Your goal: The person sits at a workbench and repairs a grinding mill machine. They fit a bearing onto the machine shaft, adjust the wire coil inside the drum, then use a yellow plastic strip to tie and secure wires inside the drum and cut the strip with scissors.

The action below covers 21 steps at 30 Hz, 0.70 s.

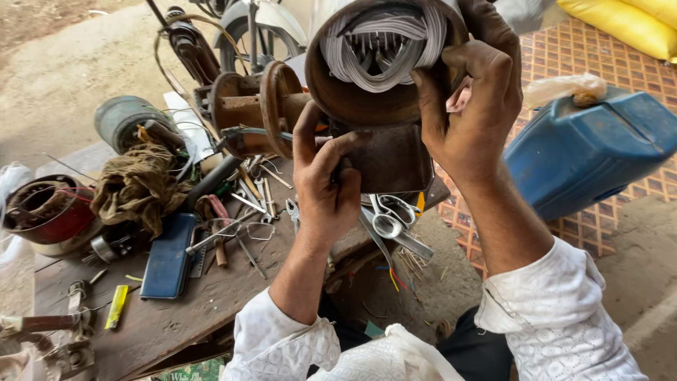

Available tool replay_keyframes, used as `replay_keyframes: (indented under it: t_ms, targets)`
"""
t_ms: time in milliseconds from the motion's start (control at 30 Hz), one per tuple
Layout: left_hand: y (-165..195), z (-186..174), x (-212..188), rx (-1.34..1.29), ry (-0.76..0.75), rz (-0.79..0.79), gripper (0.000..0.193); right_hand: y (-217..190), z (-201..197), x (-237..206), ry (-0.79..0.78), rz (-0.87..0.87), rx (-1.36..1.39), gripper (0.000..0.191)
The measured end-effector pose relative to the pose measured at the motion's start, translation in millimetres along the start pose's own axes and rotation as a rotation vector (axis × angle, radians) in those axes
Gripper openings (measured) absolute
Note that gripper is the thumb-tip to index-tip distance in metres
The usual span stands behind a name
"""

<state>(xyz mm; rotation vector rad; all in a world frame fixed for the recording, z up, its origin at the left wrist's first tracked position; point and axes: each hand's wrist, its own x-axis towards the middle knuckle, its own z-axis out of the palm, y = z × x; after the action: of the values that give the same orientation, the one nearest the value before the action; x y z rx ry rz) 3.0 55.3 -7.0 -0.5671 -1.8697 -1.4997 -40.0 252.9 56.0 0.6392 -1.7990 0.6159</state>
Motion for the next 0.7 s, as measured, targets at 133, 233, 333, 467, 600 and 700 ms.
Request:
replay_keyframes:
  t_ms: [133,233,333,467,600,700]
  targets:
    - [-7,1,-6,-0.047,-0.014,0.045,0.057,6,3,-10,0.018,-0.039,-0.023,0.04]
    - [-12,3,-7,-0.085,-0.004,0.053,0.055,6,4,-10,0.024,-0.048,-0.032,0.04]
    - [-16,5,-7,-0.116,0.007,0.084,0.052,5,6,-6,0.037,-0.061,-0.015,0.039]
    - [-20,5,-7,-0.112,-0.002,0.1,0.051,4,8,-3,0.045,-0.048,0.013,0.039]
    - [-22,5,-9,-0.107,-0.019,0.116,0.042,4,6,-5,0.032,-0.042,0.012,0.037]
    - [-22,6,-10,-0.113,-0.024,0.106,0.04,6,4,-6,0.035,-0.04,0.033,0.035]
